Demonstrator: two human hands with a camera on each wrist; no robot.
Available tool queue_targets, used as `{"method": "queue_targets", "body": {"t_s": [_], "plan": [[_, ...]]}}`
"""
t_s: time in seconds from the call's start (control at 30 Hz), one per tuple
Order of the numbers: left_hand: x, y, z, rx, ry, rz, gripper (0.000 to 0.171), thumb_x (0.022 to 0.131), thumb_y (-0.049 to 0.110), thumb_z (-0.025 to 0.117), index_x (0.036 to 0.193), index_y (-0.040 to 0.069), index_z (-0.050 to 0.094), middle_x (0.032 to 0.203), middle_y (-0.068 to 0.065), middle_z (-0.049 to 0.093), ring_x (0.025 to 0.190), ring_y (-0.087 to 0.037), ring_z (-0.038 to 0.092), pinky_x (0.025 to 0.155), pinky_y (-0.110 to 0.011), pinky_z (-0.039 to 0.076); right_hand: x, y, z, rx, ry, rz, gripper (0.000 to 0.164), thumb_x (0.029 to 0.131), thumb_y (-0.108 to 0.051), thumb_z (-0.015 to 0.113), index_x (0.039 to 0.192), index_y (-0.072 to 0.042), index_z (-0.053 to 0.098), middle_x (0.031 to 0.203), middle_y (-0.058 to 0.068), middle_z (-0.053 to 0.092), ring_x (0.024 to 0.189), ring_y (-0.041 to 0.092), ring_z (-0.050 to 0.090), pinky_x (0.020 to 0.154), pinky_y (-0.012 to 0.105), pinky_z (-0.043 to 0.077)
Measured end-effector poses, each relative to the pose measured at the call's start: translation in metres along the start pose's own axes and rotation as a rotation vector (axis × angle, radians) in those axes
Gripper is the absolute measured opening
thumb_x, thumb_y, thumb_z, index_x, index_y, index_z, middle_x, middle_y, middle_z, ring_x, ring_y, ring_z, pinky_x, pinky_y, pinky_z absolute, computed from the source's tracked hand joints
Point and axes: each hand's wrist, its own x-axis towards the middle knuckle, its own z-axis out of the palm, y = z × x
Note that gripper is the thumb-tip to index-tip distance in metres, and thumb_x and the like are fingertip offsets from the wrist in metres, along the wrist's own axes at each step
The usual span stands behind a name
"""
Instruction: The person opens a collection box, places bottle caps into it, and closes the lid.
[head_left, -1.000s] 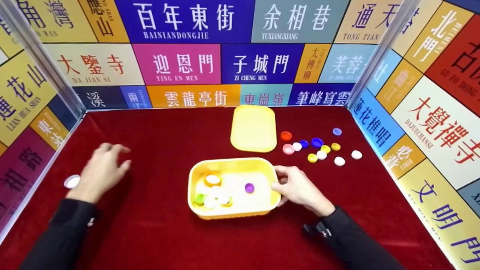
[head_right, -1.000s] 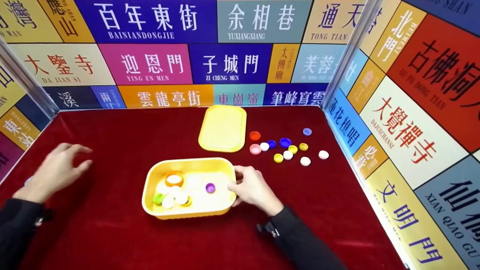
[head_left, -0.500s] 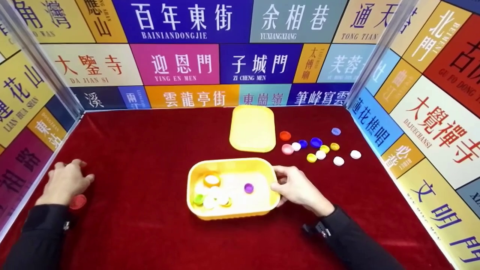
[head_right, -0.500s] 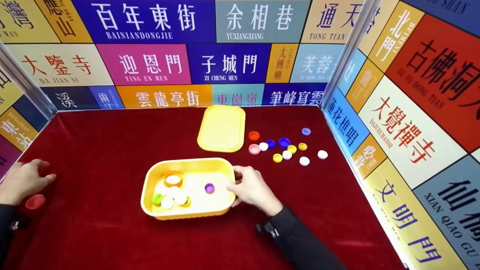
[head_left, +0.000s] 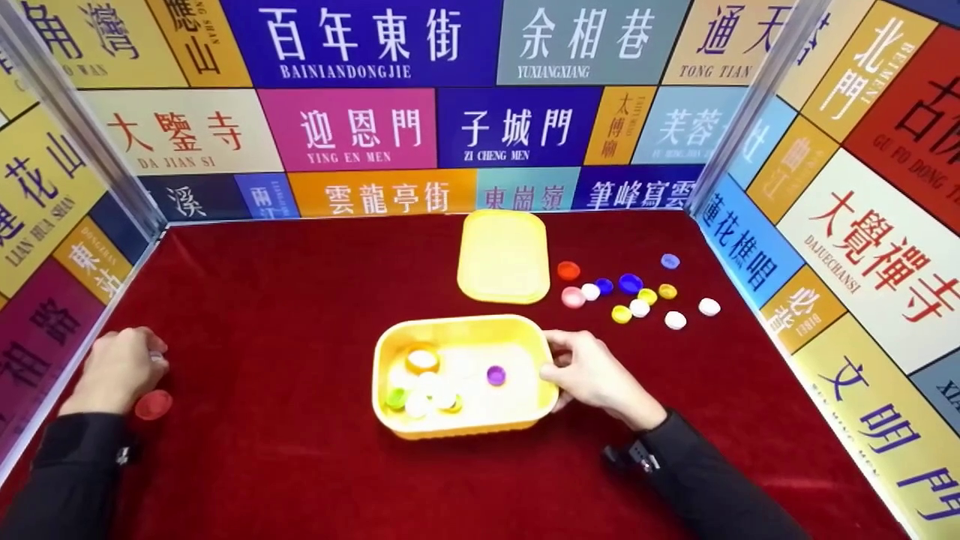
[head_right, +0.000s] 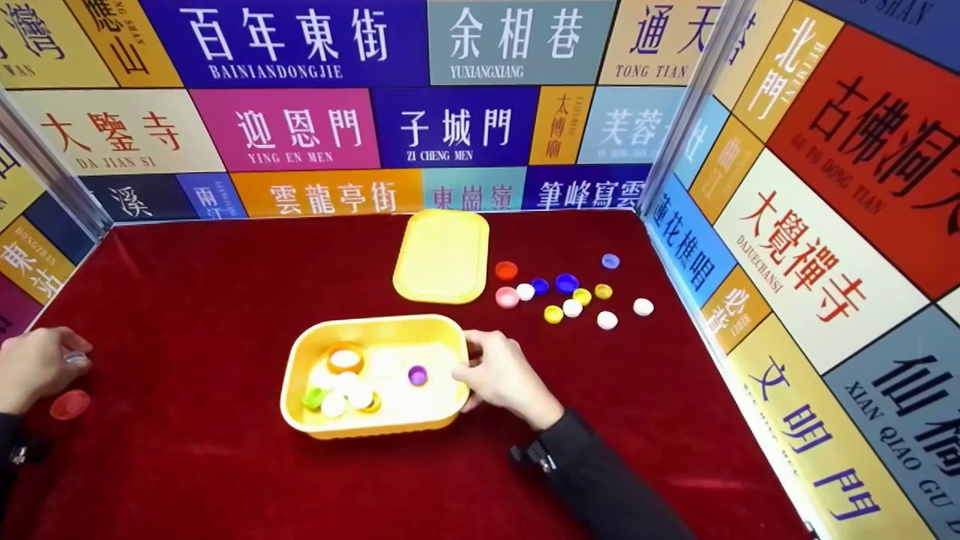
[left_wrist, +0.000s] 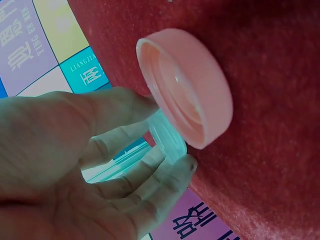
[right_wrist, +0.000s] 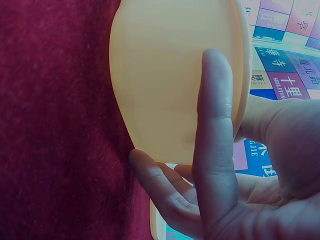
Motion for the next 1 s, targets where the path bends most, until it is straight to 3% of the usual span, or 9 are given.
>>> {"method": "queue_targets", "body": {"t_s": [0.4,0.63,1.0], "plan": [[0.002,0.014,0.003,-0.017,0.094,0.07,0.017,0.09,-0.005,0.075,0.103,-0.016,0.074,0.104,-0.043,0.073,0.105,-0.07,0.064,0.094,-0.079,0.052,-0.001,0.0,0.0,0.001,-0.001,0.001,0.062,0.101,-0.002,0.072,0.162,-0.004,0.066,0.13,0.025,0.082,0.089,0.032,0.087,0.063,0.049,0.072],[0.005,0.04,0.004,-0.05,0.121,0.121,0.02,0.092,-0.004,0.077,0.11,-0.014,0.076,0.108,-0.043,0.071,0.109,-0.066,0.063,0.093,-0.078,0.051,0.0,0.0,0.0,0.011,-0.002,0.0,0.062,0.101,0.0,0.071,0.162,-0.004,0.066,0.131,0.025,0.082,0.089,0.033,0.087,0.062,0.047,0.071],[0.003,0.089,0.009,-0.121,0.203,0.24,0.021,0.093,-0.005,0.08,0.113,-0.008,0.08,0.105,-0.036,0.07,0.094,-0.057,0.068,0.086,-0.07,0.055,0.0,0.003,0.0,0.0,0.0,0.002,0.06,0.101,-0.001,0.071,0.161,-0.005,0.067,0.125,0.025,0.083,0.087,0.033,0.087,0.064,0.049,0.072]]}}
